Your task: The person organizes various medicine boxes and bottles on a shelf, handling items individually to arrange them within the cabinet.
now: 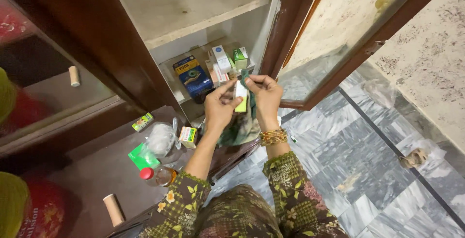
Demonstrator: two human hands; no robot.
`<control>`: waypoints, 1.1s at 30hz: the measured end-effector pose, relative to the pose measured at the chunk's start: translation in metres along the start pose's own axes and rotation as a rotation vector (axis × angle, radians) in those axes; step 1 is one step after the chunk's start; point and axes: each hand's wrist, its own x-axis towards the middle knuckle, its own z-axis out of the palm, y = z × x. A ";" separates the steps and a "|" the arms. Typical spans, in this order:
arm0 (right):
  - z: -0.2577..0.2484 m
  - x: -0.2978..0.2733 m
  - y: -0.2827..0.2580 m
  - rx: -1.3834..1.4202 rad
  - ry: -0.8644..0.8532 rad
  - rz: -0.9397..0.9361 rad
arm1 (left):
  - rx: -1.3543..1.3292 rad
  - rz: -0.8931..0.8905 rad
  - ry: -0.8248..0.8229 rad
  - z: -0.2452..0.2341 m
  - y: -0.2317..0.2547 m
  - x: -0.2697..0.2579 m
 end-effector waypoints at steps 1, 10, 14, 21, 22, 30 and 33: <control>0.002 -0.003 0.001 -0.006 0.006 0.008 | 0.028 0.025 0.024 -0.001 0.000 -0.001; -0.006 -0.019 0.028 -0.034 -0.018 0.079 | 0.049 0.100 0.102 -0.003 0.006 0.010; -0.014 0.008 0.017 -0.038 0.018 0.028 | 0.101 0.099 0.027 0.008 -0.006 0.007; -0.020 -0.011 0.025 0.027 -0.033 0.086 | -0.038 0.095 0.070 0.012 -0.005 0.013; -0.023 -0.015 0.026 -0.015 -0.036 0.109 | 0.034 0.096 0.102 0.011 -0.002 0.015; -0.031 0.003 0.003 0.056 0.043 0.043 | 0.423 0.286 0.183 0.010 0.016 -0.003; -0.018 0.002 0.006 -0.223 -0.041 -0.054 | 0.484 0.279 0.166 0.015 0.021 -0.008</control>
